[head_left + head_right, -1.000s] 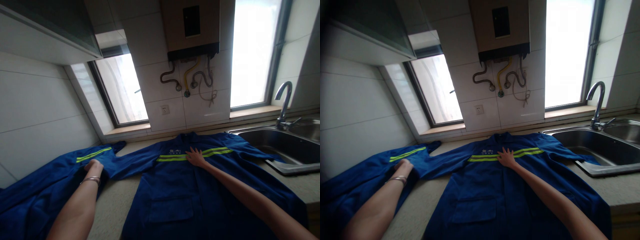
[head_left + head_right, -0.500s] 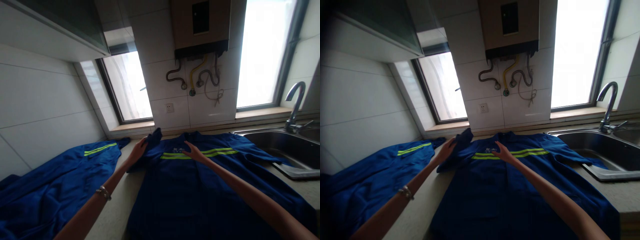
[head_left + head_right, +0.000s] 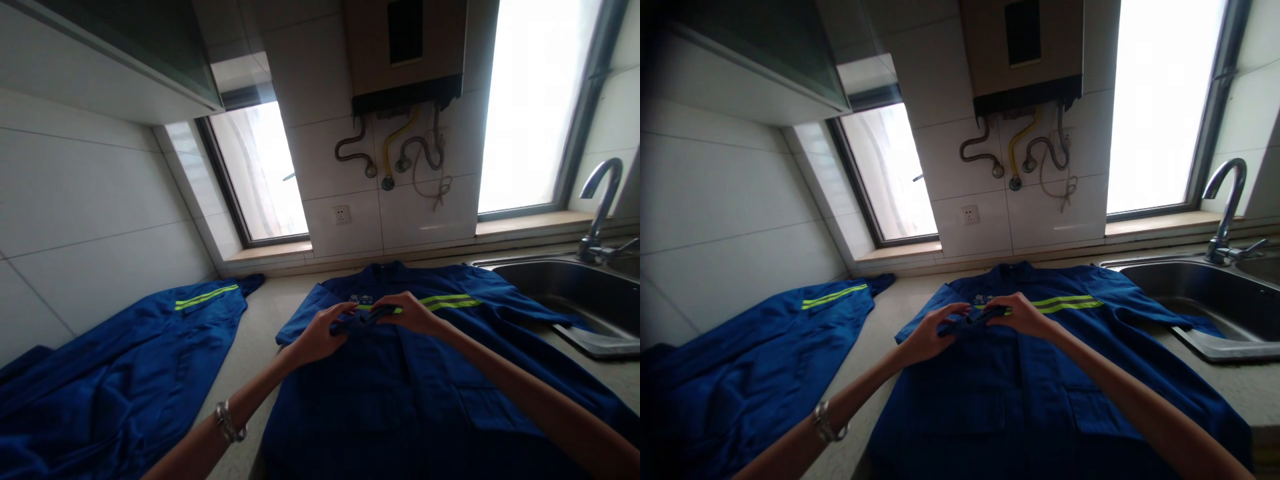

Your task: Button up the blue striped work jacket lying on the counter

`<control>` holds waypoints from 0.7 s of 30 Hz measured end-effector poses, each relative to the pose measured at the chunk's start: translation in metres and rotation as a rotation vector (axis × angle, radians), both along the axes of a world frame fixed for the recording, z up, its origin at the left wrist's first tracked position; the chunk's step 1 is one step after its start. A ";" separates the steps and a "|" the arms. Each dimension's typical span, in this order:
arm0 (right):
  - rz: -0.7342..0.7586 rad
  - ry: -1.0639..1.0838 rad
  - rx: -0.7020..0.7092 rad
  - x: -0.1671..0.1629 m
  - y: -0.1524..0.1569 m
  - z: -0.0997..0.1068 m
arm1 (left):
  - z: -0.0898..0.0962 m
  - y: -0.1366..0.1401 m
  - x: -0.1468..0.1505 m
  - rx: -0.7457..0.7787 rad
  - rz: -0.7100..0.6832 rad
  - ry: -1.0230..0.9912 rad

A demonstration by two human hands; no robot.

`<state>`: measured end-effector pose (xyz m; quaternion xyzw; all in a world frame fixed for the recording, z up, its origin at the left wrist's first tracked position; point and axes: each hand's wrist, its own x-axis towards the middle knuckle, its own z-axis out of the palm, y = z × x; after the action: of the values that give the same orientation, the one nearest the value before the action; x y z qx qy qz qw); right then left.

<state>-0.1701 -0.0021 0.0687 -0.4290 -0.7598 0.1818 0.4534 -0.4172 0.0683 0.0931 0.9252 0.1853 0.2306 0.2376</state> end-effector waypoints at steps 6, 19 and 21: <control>-0.006 -0.045 -0.060 0.006 -0.017 -0.013 | -0.006 -0.027 0.011 0.069 -0.023 -0.045; -0.162 0.059 -0.143 0.062 -0.038 -0.029 | 0.053 0.120 -0.086 0.267 0.722 -0.075; -0.197 0.104 -0.185 0.091 -0.046 -0.038 | 0.078 0.161 -0.137 0.228 0.937 -0.127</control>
<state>-0.0795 -0.0480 0.0306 -0.5317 -0.6694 0.2275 0.4663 -0.5544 0.2296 0.1710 0.7466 0.5404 0.3875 0.0162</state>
